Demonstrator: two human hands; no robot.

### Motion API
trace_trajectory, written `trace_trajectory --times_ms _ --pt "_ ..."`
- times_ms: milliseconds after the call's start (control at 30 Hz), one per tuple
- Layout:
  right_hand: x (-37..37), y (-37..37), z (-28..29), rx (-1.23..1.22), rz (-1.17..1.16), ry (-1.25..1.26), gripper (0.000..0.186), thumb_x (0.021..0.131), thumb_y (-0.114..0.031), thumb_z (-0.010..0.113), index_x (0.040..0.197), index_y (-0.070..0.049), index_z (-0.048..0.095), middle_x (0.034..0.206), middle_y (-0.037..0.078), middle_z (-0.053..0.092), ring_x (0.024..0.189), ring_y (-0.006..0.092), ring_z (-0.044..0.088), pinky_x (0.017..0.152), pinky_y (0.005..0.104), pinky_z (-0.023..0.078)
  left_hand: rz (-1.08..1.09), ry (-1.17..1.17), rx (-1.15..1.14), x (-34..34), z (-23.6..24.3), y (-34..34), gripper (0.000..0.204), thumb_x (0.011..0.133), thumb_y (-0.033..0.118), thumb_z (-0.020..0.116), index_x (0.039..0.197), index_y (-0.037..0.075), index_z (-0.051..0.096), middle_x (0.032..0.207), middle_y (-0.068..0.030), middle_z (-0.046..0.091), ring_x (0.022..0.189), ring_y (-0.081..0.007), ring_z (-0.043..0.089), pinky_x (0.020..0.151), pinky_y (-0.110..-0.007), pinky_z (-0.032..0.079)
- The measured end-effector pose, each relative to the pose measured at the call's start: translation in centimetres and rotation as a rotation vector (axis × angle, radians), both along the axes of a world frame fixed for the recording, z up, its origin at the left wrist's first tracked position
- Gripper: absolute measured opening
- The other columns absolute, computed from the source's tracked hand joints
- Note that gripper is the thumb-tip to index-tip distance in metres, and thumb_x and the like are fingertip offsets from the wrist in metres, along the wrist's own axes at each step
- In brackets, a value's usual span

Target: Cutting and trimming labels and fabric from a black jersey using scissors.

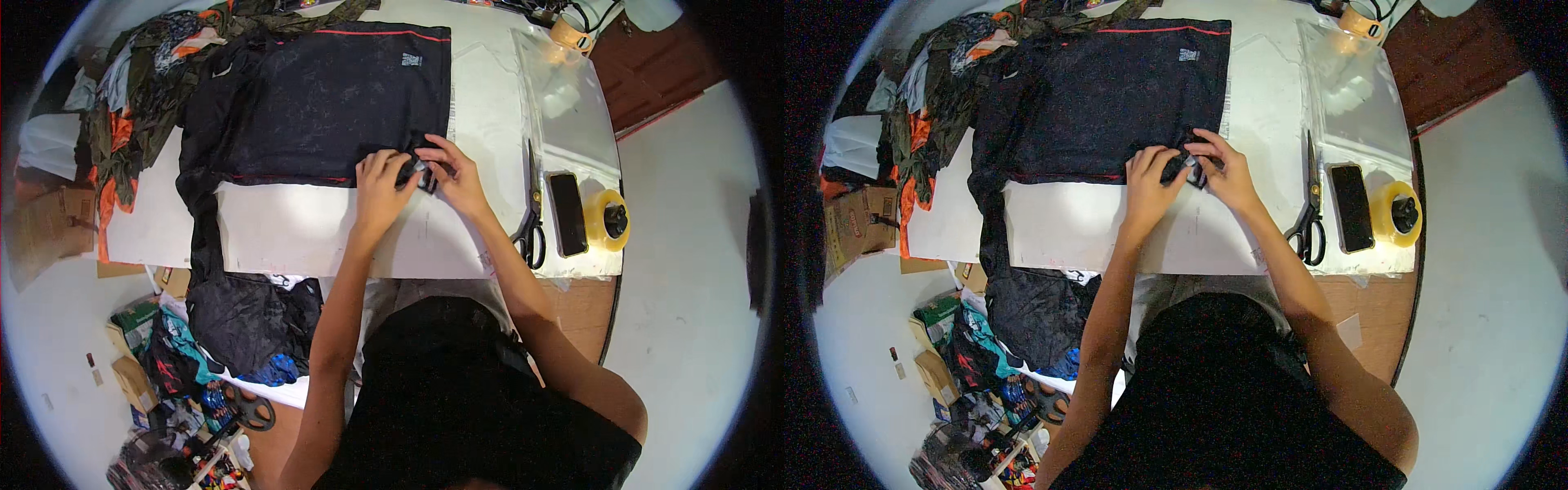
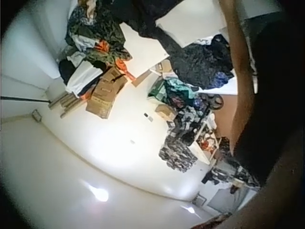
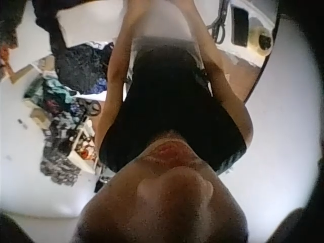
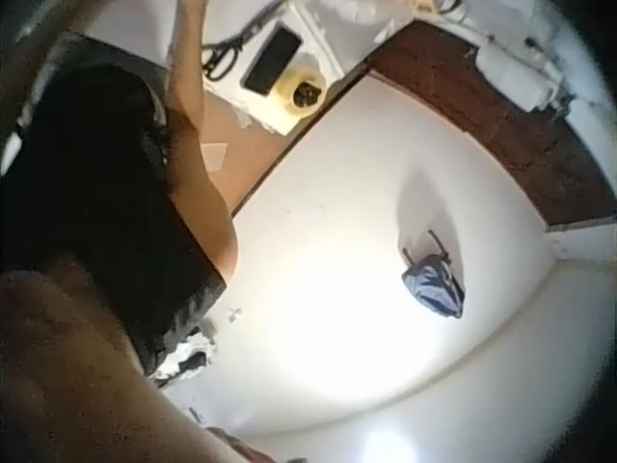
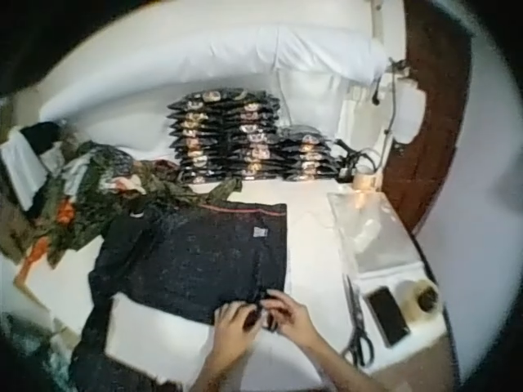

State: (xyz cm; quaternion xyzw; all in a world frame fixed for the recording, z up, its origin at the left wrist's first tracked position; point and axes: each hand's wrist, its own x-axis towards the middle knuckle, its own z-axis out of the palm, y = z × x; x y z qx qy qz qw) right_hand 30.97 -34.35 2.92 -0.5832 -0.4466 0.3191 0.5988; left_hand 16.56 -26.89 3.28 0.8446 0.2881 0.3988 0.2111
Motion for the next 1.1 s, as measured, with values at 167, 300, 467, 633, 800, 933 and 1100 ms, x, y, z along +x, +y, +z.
trace_trajectory --times_ms 167,300,467,633,800,933,1100 --pt "0.0 0.0 0.0 0.08 -0.014 0.076 0.049 0.08 0.014 0.048 0.126 -0.002 0.047 0.11 0.012 0.062 0.101 0.0176 0.059 0.091 0.0291 0.043 0.057 0.19 0.112 1.4 0.3 -0.6 0.028 0.069 0.01 0.068 0.097 0.007 0.064 0.091 -0.0069 0.06 0.087 -0.0261 0.055 0.082 -0.039 0.038" --pt "0.1 0.1 -0.9 0.104 -0.167 -0.087 0.042 0.078 0.011 0.052 0.119 0.001 0.051 0.102 0.014 0.064 0.096 0.0188 0.061 0.089 0.0292 0.045 0.13 0.258 0.109 2.1 0.3 0.2 0.024 0.073 0.006 0.066 0.096 0.004 0.066 0.085 -0.0093 0.065 0.079 -0.0271 0.059 0.077 -0.037 0.042" --pt "-0.6 0.5 -0.9 0.086 -0.21 -0.17 0.033 0.076 0.003 0.064 0.109 0.0 0.059 0.098 0.014 0.066 0.089 0.0198 0.063 0.082 0.0278 0.048 0.071 -0.056 -0.403 1.0 -0.3 1.3 0.017 0.082 0.008 0.065 0.095 -0.003 0.065 0.08 -0.0114 0.067 0.065 -0.0139 0.06 0.061 -0.024 0.045" --pt "-0.3 0.4 -0.4 0.041 -0.181 -0.243 0.025 0.073 -0.002 0.069 0.098 -0.001 0.064 0.093 0.012 0.065 0.08 0.0198 0.062 0.072 0.0282 0.048 -0.074 -0.437 -0.963 0.9 0.5 1.1 0.02 0.088 0.014 0.061 0.094 -0.005 0.064 0.081 -0.0008 0.063 0.073 -0.0049 0.054 0.066 -0.021 0.042" --pt "-0.5 0.2 0.3 0.121 -0.227 -0.23 0.025 0.071 -0.001 0.071 0.095 -0.003 0.066 0.098 0.011 0.065 0.084 0.0222 0.061 0.077 0.0295 0.047 -0.085 -0.527 -1.107 0.6 0.8 0.6 0.02 0.09 0.015 0.059 0.094 -0.004 0.065 0.084 0.0006 0.062 0.075 -0.0048 0.052 0.067 -0.019 0.04" --pt "-0.9 -0.4 0.8 0.308 -0.33 -0.419 0.021 0.068 -0.003 0.074 0.089 -0.005 0.069 0.101 0.009 0.064 0.093 0.0246 0.058 0.082 0.0322 0.046 -0.104 -0.464 -1.07 0.4 0.7 0.2 0.02 0.09 0.015 0.059 0.092 -0.003 0.066 0.078 0.0039 0.059 0.07 -0.0028 0.048 0.062 -0.018 0.037" --pt "-1.7 0.0 0.8 0.293 -0.299 -0.478 0.018 0.068 -0.005 0.075 0.085 -0.006 0.071 0.101 0.007 0.065 0.096 0.0236 0.057 0.081 0.033 0.046 -0.141 -0.416 -1.017 0.6 0.7 -0.6 0.019 0.089 0.015 0.06 0.09 -0.002 0.067 0.073 0.0064 0.055 0.067 -0.0014 0.043 0.059 -0.018 0.034"
